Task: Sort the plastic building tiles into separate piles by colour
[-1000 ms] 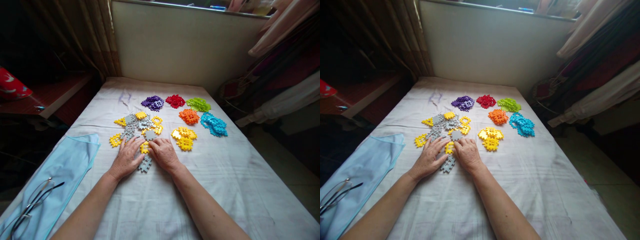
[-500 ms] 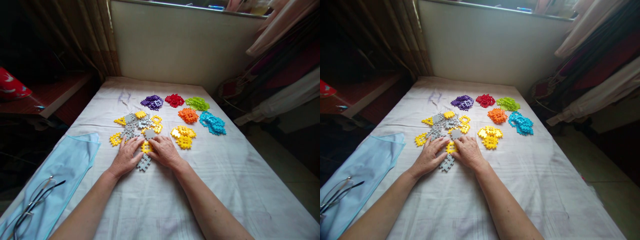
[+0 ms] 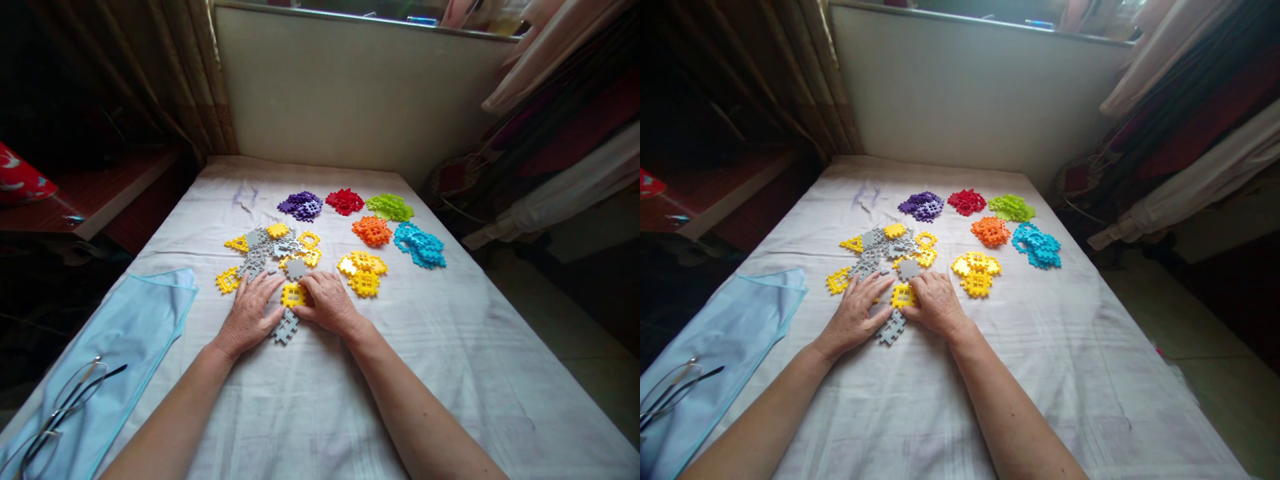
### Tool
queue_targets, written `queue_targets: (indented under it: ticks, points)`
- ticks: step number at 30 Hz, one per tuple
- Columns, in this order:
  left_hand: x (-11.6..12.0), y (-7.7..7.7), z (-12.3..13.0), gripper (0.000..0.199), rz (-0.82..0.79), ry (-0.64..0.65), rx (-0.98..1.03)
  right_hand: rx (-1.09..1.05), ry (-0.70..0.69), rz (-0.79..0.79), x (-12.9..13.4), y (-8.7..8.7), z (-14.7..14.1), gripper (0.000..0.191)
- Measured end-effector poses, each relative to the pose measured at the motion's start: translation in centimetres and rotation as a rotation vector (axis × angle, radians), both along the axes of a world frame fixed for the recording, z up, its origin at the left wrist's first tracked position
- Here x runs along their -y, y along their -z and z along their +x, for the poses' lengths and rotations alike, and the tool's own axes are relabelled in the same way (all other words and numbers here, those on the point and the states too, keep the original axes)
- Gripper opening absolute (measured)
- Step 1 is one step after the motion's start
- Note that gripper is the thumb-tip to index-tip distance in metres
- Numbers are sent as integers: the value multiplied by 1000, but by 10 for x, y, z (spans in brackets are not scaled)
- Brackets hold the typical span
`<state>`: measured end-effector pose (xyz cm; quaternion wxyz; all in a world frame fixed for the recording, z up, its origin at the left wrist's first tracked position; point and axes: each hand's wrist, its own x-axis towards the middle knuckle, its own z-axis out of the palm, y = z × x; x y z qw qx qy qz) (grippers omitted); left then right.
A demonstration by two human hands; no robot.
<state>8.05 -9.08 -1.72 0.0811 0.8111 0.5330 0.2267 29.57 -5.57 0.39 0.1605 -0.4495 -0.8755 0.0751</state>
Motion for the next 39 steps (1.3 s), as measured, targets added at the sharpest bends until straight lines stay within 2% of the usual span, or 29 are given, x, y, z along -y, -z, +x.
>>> queue_targets:
  ticks: [4, 7, 12, 15, 19, 25, 29, 34, 39]
  points:
    - [0, 0, 0, 51, 20, 13, 18, -12, -32, 11, -3, 0, 1, 40]
    - [-1, 0, -3, 47, 51, -5, 52, -68, 28, 59, -11, -5, 13, 44]
    - [-4, -4, -23, 32, 103, -95, 79, -175, 273, 111, -33, -13, 70, 36]
    - [-5, -6, -40, 24, 123, -168, 53, -168, 447, 27, -41, -13, 110, 36]
    - [-7, -5, -55, 24, 88, -189, -3, -135, 537, -143, -44, -10, 138, 35]
    - [-7, -5, -56, 38, -13, -139, -74, -123, 539, -252, -43, -10, 142, 37]
    - [-7, -6, -55, 32, -25, -126, -79, -115, 538, -270, -42, -13, 143, 37]
    - [-6, -7, -54, 22, -1, -119, -40, -89, 524, -234, -41, -13, 149, 33]
    - [-7, -7, -52, 22, 26, -101, 2, -92, 511, -125, -40, -20, 145, 26]
